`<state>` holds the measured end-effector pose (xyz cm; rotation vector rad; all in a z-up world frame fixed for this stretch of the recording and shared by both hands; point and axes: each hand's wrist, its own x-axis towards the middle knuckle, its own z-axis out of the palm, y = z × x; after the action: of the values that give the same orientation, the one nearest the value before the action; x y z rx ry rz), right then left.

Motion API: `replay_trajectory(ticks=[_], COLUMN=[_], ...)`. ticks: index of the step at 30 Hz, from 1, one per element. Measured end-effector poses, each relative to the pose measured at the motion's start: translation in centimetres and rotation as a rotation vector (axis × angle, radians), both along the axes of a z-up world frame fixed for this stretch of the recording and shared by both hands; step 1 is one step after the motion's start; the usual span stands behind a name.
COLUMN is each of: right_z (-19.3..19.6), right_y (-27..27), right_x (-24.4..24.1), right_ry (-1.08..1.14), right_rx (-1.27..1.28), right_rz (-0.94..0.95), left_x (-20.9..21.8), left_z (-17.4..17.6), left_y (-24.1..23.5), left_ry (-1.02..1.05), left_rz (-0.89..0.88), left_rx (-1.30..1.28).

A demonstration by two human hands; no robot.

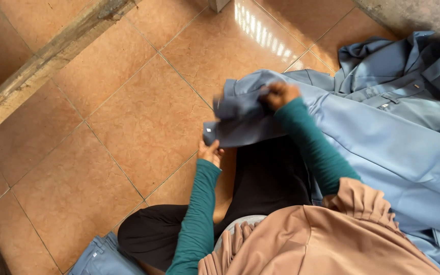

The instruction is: The person sits on a tiled floor and folds multiple pairs of light blue trousers by hand. They lay each pair flat, fold the legs together, and then fold the garment into a compact rectangle before placing it aside.

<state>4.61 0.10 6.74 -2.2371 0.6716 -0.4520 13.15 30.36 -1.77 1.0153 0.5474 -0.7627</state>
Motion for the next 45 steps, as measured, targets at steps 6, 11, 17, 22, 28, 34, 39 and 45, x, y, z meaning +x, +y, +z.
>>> replay_trajectory(ticks=[6,11,17,22,28,34,39,45], right_z=[11.8,-6.3,-5.6,-5.8,-5.6,-4.8,-4.8,-4.4], right_y=[0.4,7.8,10.2,11.3,10.3,10.3,10.3,9.7], right_x=[1.8,2.7,2.8,1.9,0.0,-0.5,-0.7,-0.7], right_ry=[-0.539,-0.210,-0.234,-0.267,-0.306,-0.373,-0.398,-0.337], right_rx=[0.064,-0.712,-0.633,-0.741,-0.676,-0.628,-0.606,-0.772], right_rz=[0.046,0.235,0.240,0.342,0.408,0.457,0.427,0.260], left_x=[5.3,8.2,3.9,3.1,8.5,15.4,15.7,16.4], left_z=[9.0,-1.7,-3.1,0.8,-5.3,-17.8,-11.9,-5.2], left_y=[-2.3,2.0,3.3,-0.4,3.8,3.8,3.1,5.4], left_ry=[-0.515,-0.086,0.220,0.175,-0.338,-0.364,-0.061,-0.505], left_rz=[-0.041,0.188,0.279,0.222,-0.309,-0.980,-0.791,-0.510], left_rx=[-0.038,0.037,-0.100,0.236,1.079,1.028,0.659,0.026])
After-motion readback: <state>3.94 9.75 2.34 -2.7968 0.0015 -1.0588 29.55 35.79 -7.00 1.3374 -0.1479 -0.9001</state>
